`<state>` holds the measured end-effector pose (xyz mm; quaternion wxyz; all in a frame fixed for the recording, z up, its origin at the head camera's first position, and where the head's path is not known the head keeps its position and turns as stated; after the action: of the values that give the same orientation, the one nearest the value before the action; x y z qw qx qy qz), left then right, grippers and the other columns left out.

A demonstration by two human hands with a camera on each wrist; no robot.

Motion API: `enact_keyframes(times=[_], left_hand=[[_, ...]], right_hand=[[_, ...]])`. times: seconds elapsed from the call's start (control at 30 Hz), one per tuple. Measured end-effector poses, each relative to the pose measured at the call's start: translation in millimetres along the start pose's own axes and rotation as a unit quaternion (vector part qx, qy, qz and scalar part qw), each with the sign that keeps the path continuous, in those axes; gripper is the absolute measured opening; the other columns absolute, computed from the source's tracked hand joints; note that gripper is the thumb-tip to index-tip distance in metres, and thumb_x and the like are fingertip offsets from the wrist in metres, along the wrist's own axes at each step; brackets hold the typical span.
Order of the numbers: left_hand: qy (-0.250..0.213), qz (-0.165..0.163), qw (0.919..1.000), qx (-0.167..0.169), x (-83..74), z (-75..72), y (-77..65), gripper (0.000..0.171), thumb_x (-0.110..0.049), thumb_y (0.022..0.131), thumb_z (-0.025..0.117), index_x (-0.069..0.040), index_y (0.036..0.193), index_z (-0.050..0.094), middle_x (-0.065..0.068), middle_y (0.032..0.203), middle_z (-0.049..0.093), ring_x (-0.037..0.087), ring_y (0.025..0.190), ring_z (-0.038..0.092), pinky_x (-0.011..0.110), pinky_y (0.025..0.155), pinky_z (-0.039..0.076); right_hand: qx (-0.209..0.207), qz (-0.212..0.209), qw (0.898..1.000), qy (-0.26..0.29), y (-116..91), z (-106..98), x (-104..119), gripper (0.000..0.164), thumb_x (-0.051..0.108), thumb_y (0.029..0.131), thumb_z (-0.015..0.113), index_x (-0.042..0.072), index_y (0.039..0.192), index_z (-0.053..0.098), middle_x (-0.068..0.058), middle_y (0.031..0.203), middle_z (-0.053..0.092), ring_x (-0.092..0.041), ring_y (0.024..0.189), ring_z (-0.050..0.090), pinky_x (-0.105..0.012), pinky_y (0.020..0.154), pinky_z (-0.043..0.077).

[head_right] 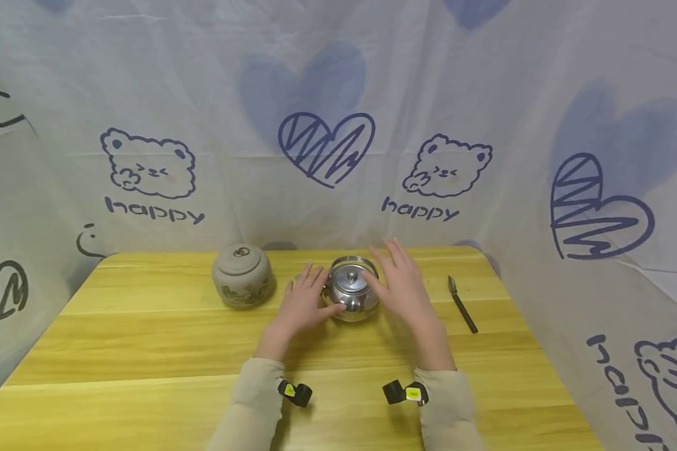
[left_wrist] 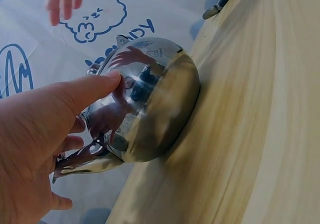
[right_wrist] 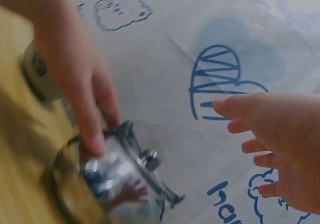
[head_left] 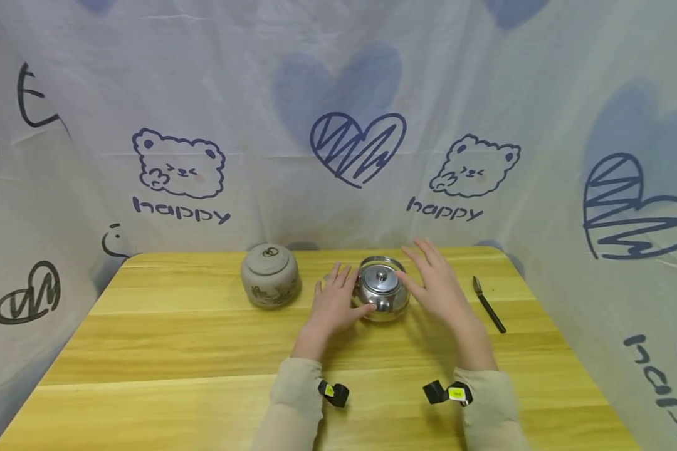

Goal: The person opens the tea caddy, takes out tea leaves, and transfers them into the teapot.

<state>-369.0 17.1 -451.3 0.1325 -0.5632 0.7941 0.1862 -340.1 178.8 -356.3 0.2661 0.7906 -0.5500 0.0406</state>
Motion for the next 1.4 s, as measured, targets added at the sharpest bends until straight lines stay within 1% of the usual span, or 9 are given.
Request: enact_keyframes(times=[0.17,0.3,0.43,0.6,0.7,0.9,1.07,1.23,1.4], left_hand=[[-0.002,-0.003,1.0000,0.002,-1.0,0.7,0.5,0.093,-0.065,0.083,0.063,-0.017,0.155,0.028,0.008,0.162,0.025,0.025,0.154,0.003,0.063,0.119,0.007],[0.003,-0.008,1.0000,-0.003,-2.6,-0.2,0.3,0.097,-0.067,0.082,0.063,-0.015,0.156,0.025,0.006,0.163,0.022,0.022,0.154,0.000,0.063,0.119,-0.003],[0.024,-0.001,0.9996,-0.013,-8.1,-1.4,-0.1,0.100,-0.069,0.081,0.061,-0.012,0.155,0.025,0.007,0.162,0.025,0.024,0.154,0.004,0.067,0.116,-0.005],[0.037,-0.002,0.9991,-0.022,-9.8,0.1,0.1,0.101,-0.070,0.081,0.061,-0.011,0.155,0.026,0.008,0.161,0.028,0.024,0.154,0.007,0.068,0.116,-0.003],[0.038,-0.001,0.9989,-0.028,-9.1,1.2,0.7,0.102,-0.071,0.080,0.060,-0.011,0.155,0.027,0.008,0.161,0.028,0.025,0.154,0.008,0.068,0.116,-0.002],[0.039,0.002,0.9986,-0.036,-8.9,1.2,0.7,0.102,-0.072,0.080,0.060,-0.010,0.154,0.028,0.008,0.160,0.030,0.024,0.154,0.009,0.068,0.116,0.002],[0.036,0.001,0.9987,-0.037,-8.7,1.2,0.3,0.101,-0.072,0.080,0.060,-0.010,0.154,0.029,0.008,0.160,0.032,0.024,0.154,0.010,0.069,0.116,0.005],[0.030,-0.001,0.9989,-0.036,-8.1,1.8,0.1,0.100,-0.070,0.081,0.061,-0.010,0.154,0.029,0.008,0.160,0.031,0.024,0.154,0.009,0.069,0.117,0.006],[0.023,-0.004,0.9992,-0.032,-7.7,1.9,-0.9,0.101,-0.070,0.081,0.061,-0.010,0.154,0.028,0.009,0.160,0.030,0.025,0.154,0.009,0.068,0.117,0.005]], right_hand=[[-0.042,-0.001,0.998,0.047,7.5,-7.5,6.6,0.055,0.034,0.097,0.059,0.010,0.144,0.046,-0.016,0.157,0.033,-0.040,0.147,0.024,-0.063,0.117,0.020],[-0.076,0.014,0.993,0.087,11.4,-8.4,6.6,0.052,0.032,0.096,0.059,0.009,0.142,0.048,-0.014,0.154,0.037,-0.037,0.145,0.029,-0.060,0.117,0.024],[-0.088,0.027,0.990,0.107,10.5,-2.2,4.5,0.050,0.030,0.097,0.059,0.009,0.141,0.049,-0.015,0.151,0.042,-0.036,0.142,0.035,-0.059,0.116,0.028],[-0.116,0.004,0.987,0.113,8.0,5.1,4.0,0.046,0.022,0.096,0.062,0.006,0.137,0.052,-0.017,0.144,0.049,-0.036,0.135,0.044,-0.056,0.114,0.034],[-0.135,0.001,0.984,0.116,7.4,9.9,-0.2,0.044,0.021,0.094,0.064,0.005,0.135,0.054,-0.017,0.140,0.052,-0.036,0.133,0.047,-0.054,0.113,0.036],[-0.134,0.023,0.982,0.129,7.6,26.2,-9.9,0.044,0.022,0.092,0.067,0.004,0.131,0.058,-0.017,0.137,0.056,-0.036,0.131,0.049,-0.053,0.113,0.037],[-0.129,0.018,0.984,0.122,8.4,39.3,-12.0,0.042,0.023,0.090,0.070,0.003,0.127,0.061,-0.017,0.131,0.059,-0.035,0.127,0.052,-0.053,0.111,0.040],[-0.125,0.014,0.986,0.114,8.2,49.1,-11.9,0.040,0.021,0.090,0.071,0.003,0.124,0.063,-0.019,0.129,0.061,-0.036,0.125,0.053,-0.053,0.109,0.041],[-0.117,0.019,0.988,0.102,7.4,57.4,-13.5,0.038,0.020,0.089,0.071,0.003,0.122,0.064,-0.018,0.128,0.061,-0.036,0.124,0.053,-0.051,0.109,0.042]])
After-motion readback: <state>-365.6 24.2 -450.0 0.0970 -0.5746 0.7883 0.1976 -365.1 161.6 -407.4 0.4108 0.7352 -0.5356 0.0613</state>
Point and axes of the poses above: each hand's wrist, its own y-axis towards the middle knuckle, its own z-axis out of the palm, x = y × z, the point moved 10 cm from there along y, towards the middle knuckle
